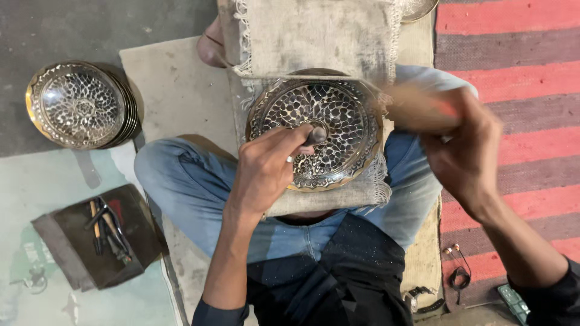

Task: The person sits cross-legged on the floor with a decorative brass plate resting on a cloth cushion on their lap. They hold a punch against the plate's patterned surface with one hand and strike it with a wooden mallet using the other hand, repositioning the punch repeatedly to work the embossed design across the plate.

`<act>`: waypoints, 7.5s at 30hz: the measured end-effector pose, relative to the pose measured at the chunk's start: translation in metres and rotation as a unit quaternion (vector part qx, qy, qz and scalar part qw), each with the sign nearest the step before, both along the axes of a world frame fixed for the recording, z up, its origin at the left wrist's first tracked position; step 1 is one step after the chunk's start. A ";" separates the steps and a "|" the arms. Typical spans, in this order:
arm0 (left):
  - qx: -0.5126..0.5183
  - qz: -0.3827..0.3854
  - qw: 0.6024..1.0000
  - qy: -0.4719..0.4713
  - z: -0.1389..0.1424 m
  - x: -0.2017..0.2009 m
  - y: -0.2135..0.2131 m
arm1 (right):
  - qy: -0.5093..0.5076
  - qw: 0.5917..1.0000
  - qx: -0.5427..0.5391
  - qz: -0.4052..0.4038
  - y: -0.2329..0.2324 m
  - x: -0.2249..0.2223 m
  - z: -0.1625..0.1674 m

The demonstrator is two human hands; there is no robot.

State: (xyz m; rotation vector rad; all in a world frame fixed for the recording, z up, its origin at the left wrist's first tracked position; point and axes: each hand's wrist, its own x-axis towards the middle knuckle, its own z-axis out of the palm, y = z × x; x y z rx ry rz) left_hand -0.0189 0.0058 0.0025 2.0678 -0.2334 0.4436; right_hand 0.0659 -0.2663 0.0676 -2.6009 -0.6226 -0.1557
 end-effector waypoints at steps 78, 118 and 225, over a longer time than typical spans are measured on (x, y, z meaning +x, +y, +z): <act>-0.158 0.226 0.959 0.058 0.012 -0.020 -0.056 | -0.139 0.938 -0.173 0.267 0.033 0.071 0.088; -0.128 0.229 0.964 0.040 0.013 -0.019 -0.052 | -0.039 0.980 -0.093 0.172 0.025 0.073 0.058; -0.145 0.220 0.964 0.038 0.011 -0.015 -0.049 | -0.064 0.967 -0.110 0.222 0.029 0.069 0.065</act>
